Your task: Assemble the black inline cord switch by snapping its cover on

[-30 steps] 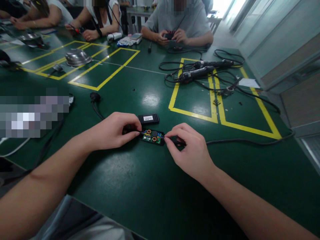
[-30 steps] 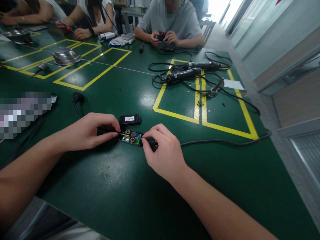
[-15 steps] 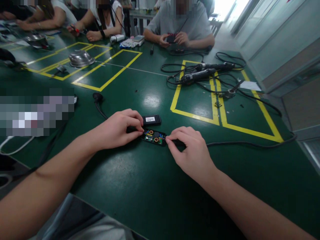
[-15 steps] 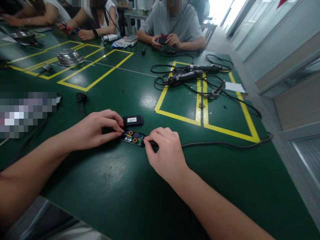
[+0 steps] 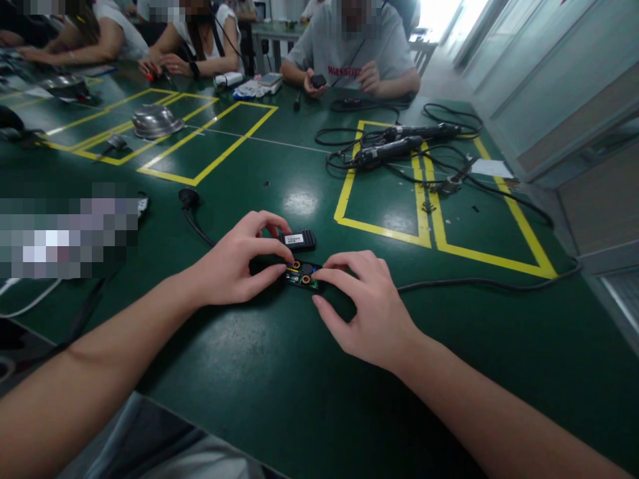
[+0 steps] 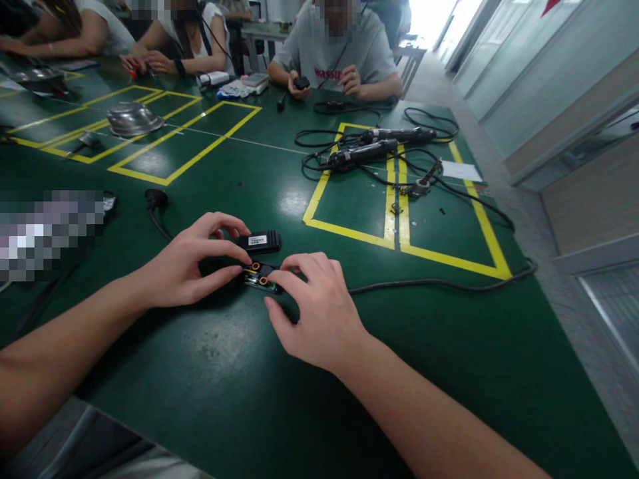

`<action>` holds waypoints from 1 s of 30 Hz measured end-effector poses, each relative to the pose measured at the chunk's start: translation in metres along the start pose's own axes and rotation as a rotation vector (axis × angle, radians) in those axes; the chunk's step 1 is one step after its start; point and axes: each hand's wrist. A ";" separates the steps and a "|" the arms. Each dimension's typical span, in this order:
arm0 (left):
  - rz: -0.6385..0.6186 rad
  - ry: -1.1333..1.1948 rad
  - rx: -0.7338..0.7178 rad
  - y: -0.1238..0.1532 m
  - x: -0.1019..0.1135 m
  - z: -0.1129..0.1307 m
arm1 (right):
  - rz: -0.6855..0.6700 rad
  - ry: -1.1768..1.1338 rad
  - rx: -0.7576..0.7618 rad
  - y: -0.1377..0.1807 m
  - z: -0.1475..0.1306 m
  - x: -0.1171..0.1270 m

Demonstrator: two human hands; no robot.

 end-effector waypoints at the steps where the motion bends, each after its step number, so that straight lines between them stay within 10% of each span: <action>1: -0.006 -0.002 -0.019 0.000 0.000 0.002 | -0.012 -0.001 0.007 0.000 0.000 0.001; 30: 0.072 -0.026 -0.119 0.000 -0.007 0.007 | -0.106 -0.010 0.029 -0.001 -0.002 0.004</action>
Point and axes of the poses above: each hand's wrist, its own y-axis away from the middle knuckle, its own x-axis out of the back of the hand, z = x × y, and after that the axes turned 8 degrees about -y, right-handed
